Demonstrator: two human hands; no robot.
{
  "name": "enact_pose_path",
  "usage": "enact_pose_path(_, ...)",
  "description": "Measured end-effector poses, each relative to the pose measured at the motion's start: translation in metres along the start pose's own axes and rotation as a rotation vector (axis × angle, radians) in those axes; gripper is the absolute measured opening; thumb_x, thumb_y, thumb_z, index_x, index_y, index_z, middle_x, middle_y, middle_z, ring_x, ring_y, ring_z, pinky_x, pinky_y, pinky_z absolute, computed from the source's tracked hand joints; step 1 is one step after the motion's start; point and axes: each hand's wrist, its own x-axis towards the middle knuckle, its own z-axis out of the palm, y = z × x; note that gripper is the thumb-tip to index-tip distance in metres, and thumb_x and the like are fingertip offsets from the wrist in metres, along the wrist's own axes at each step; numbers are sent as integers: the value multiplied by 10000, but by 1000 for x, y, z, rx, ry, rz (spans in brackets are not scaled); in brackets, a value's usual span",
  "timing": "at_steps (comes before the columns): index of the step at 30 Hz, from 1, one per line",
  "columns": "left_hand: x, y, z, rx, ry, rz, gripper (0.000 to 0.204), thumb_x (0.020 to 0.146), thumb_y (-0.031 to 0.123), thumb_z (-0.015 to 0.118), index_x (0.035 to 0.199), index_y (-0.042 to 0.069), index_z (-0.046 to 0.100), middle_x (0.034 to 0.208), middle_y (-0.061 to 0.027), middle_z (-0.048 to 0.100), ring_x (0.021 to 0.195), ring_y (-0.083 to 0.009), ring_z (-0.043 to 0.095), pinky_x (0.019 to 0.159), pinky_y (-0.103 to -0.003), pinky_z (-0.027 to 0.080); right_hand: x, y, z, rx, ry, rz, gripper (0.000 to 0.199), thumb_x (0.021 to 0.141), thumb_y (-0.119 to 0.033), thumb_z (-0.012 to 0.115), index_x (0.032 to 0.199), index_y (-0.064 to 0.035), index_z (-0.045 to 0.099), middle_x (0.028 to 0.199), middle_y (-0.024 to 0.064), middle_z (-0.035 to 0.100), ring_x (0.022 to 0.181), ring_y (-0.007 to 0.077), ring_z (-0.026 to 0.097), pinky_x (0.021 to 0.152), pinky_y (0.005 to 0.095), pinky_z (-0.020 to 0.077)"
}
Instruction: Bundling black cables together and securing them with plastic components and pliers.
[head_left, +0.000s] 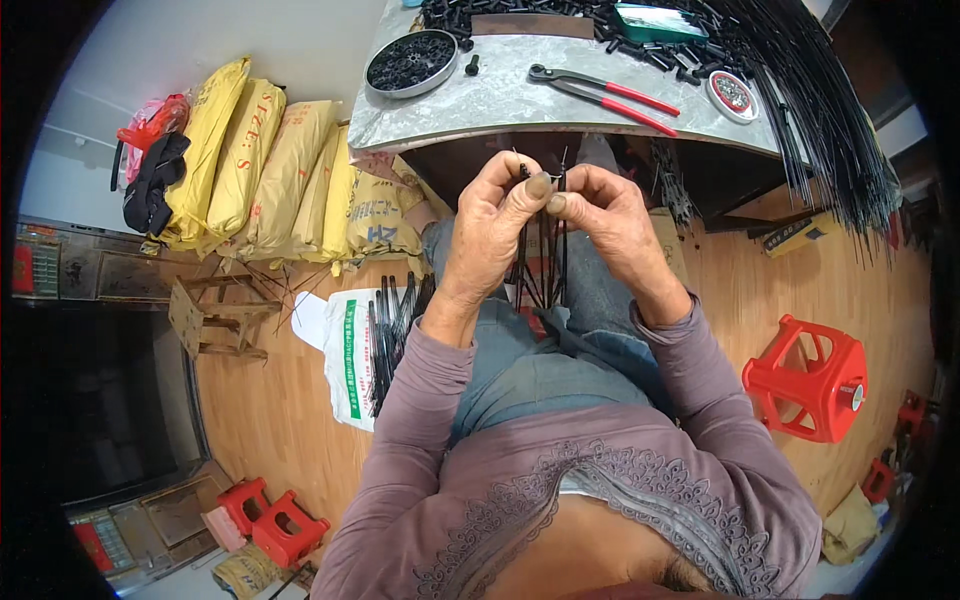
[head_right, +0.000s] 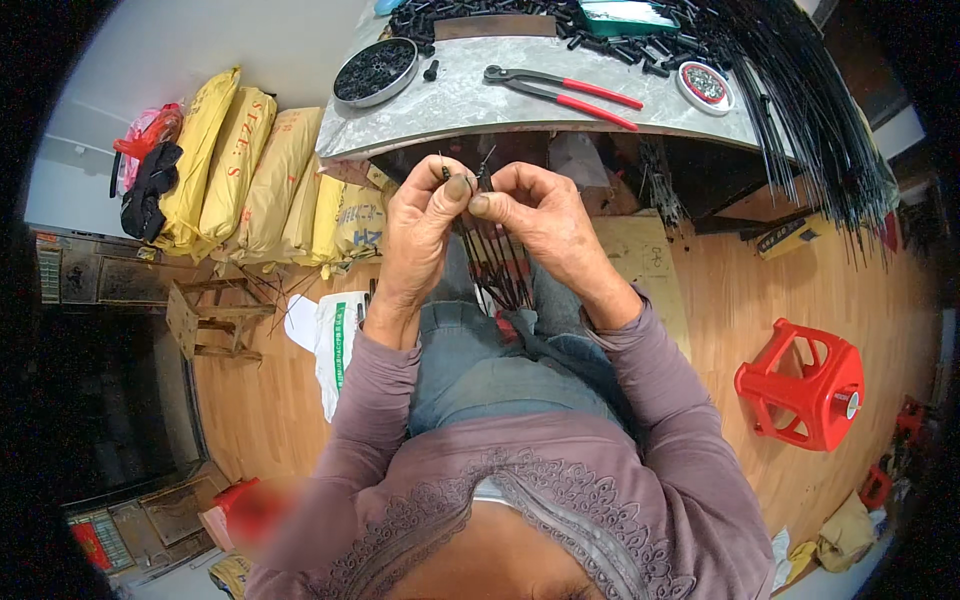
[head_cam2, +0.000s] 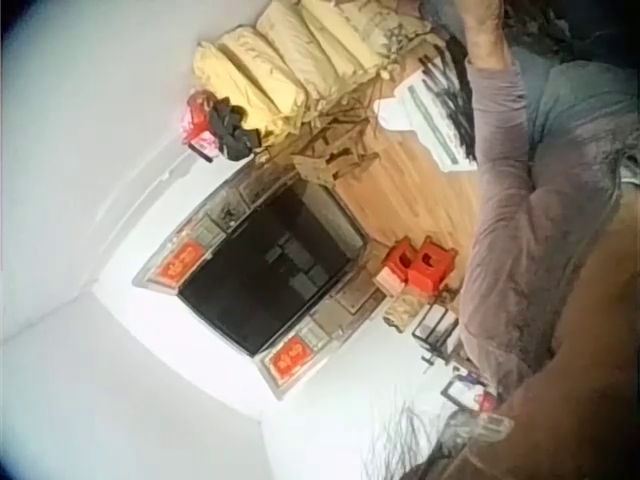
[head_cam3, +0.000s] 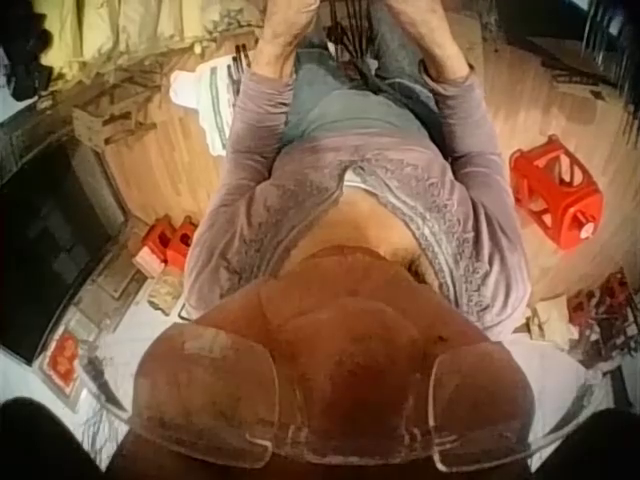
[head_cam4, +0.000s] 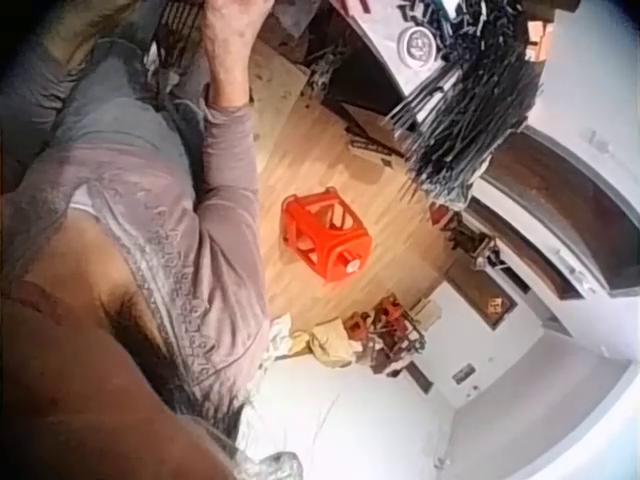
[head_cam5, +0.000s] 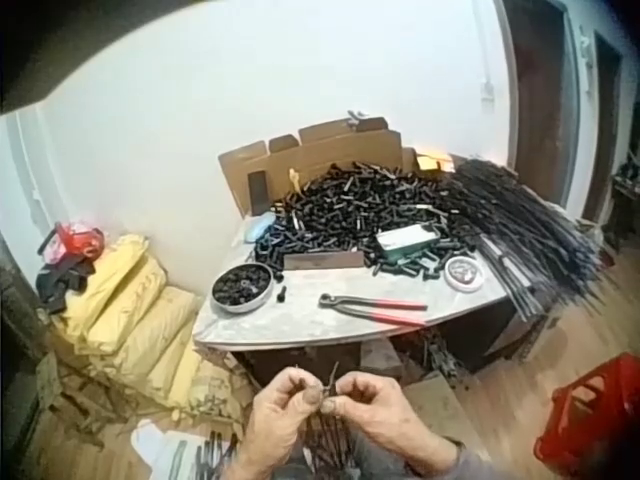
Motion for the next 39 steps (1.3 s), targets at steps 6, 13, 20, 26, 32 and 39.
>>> enact_pose_path(6, 4, 1, -5, -75, -86, -68, 303, 960, 369, 549, 870, 82, 516, 789, 56, 465, 731, -35, 423, 667, -171, 367, 6, -4, -12, -8, -119, 20, 192, 813, -160, 734, 920, -31, 641, 799, -14, 620, 722, 58, 562, 658, 213, 463)
enact_pose_path(13, 4, -6, 1, 11, -14, 41, 290, 902, 282, 659, 739, 74, 539, 682, 62, 459, 652, -20, 400, 580, -181, 354, 8, 14, -8, -122, -90, -9, 150, 834, -102, 691, 856, -19, 568, 796, 12, 607, 720, 84, 575, 646, 237, 472)
enact_pose_path(20, 3, -5, 17, -73, 198, 125, 293, 914, 274, 646, 741, 81, 508, 701, 63, 438, 655, -25, 375, 572, -196, 320, -2, 21, 24, 4, 162, -103, 115, 830, -67, 674, 880, 4, 599, 768, -3, 609, 685, 50, 539, 601, 205, 445)
enact_pose_path(26, 10, 0, 8, 19, 168, 99, 254, 914, 288, 639, 793, 92, 530, 802, 73, 437, 694, -20, 362, 602, -180, 296, 5, 24, 21, -143, 31, -15, 155, 861, -90, 656, 963, 26, 664, 826, 4, 654, 733, 48, 563, 645, 202, 466)
enact_pose_path(32, 26, -3, -21, -116, 75, -63, 391, 952, 437, 531, 842, 63, 538, 839, 38, 485, 728, -50, 436, 657, -185, 374, 27, 34, 20, -75, 31, 39, 158, 849, -70, 675, 976, 24, 669, 829, -2, 648, 743, 63, 575, 663, 213, 480)
enact_pose_path(39, 107, 24, -106, 757, 428, 250, 305, 952, 300, 535, 976, 15, 645, 835, -32, 619, 786, -116, 586, 682, -281, 472, 53, 32, 15, -98, -16, 47, 135, 843, -39, 667, 963, 22, 675, 895, 16, 678, 799, 72, 600, 750, 230, 495)
